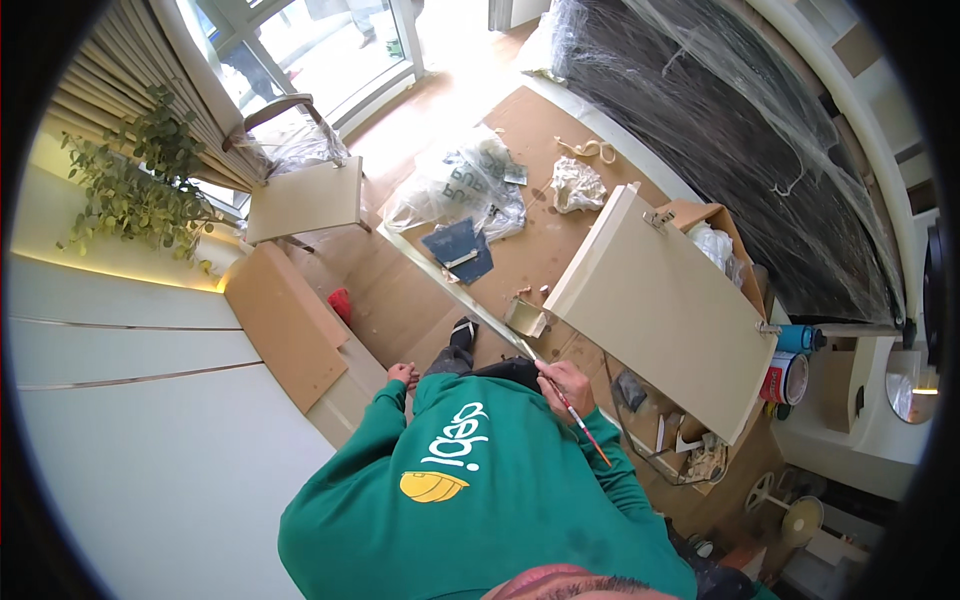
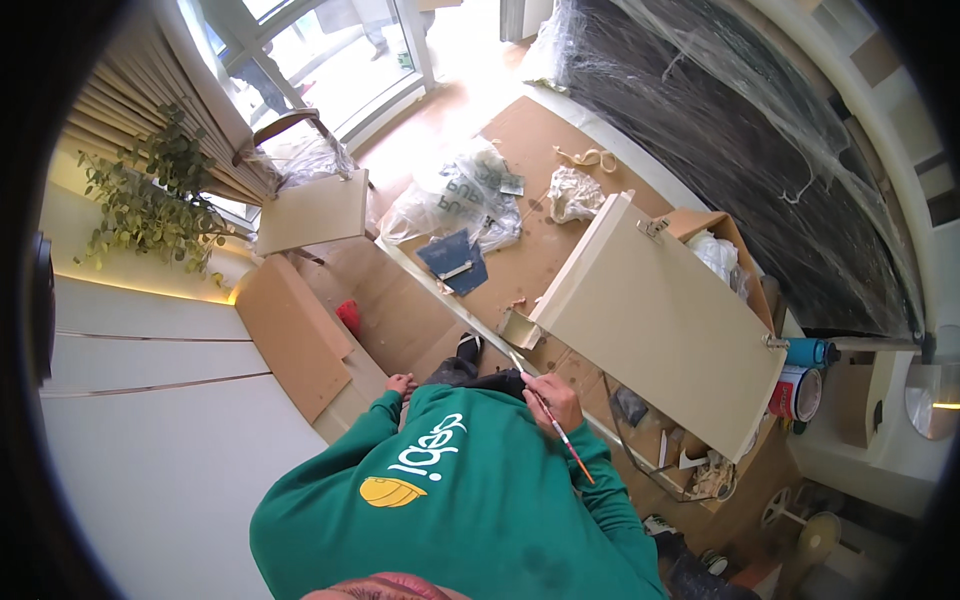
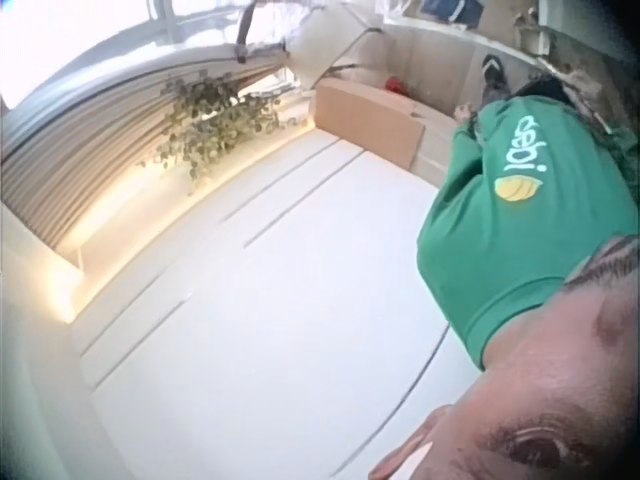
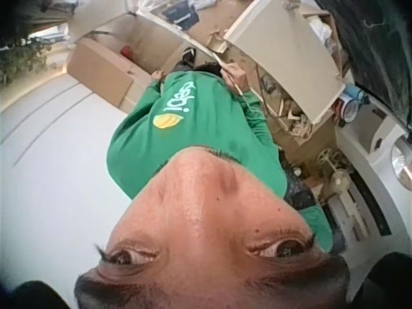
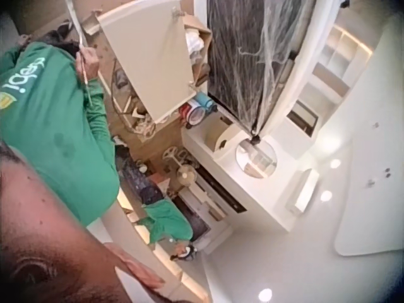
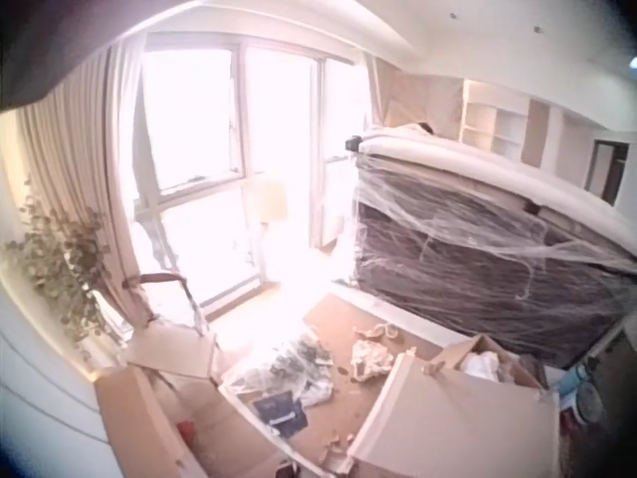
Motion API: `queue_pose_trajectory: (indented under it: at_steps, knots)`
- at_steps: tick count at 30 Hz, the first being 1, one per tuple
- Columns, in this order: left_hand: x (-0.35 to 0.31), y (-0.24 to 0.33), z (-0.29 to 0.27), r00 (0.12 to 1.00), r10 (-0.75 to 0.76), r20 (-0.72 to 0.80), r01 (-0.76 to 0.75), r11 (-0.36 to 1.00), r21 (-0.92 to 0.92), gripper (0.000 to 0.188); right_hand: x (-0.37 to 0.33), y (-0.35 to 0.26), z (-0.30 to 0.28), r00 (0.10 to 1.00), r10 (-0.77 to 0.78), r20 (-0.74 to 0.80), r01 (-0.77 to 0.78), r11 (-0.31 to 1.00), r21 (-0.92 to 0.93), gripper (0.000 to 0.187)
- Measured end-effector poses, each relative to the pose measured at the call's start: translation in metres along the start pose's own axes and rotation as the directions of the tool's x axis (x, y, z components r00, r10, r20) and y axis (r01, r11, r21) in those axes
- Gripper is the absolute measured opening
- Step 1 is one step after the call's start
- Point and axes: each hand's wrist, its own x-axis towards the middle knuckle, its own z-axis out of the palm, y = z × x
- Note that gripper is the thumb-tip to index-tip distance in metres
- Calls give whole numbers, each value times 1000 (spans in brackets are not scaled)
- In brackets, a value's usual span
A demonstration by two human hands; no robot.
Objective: The person uses a paintbrush to apply white paint to the edges and surfaces of a detached cabinet door supported by a workbench.
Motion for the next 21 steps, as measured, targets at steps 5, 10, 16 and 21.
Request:
queue_pose_trajectory:
  at_steps: [5,10,16,21]
  knots:
    - [44,7,-19,990,142,16,-142,987,71,25,-15,47,17,988,69,-138,-68,998,7,22]
    - [43,-11,-41,985,19,174,16,980,-197,25,-8,63,37,936,296,-191,-286,955,76,20]
    - [31,15,-57,995,-16,96,4,992,122,26,-2,88,60,881,371,-293,-350,929,122,17]
    - [39,33,-66,998,-31,45,26,994,103,26,21,98,70,866,429,-255,-432,900,48,17]
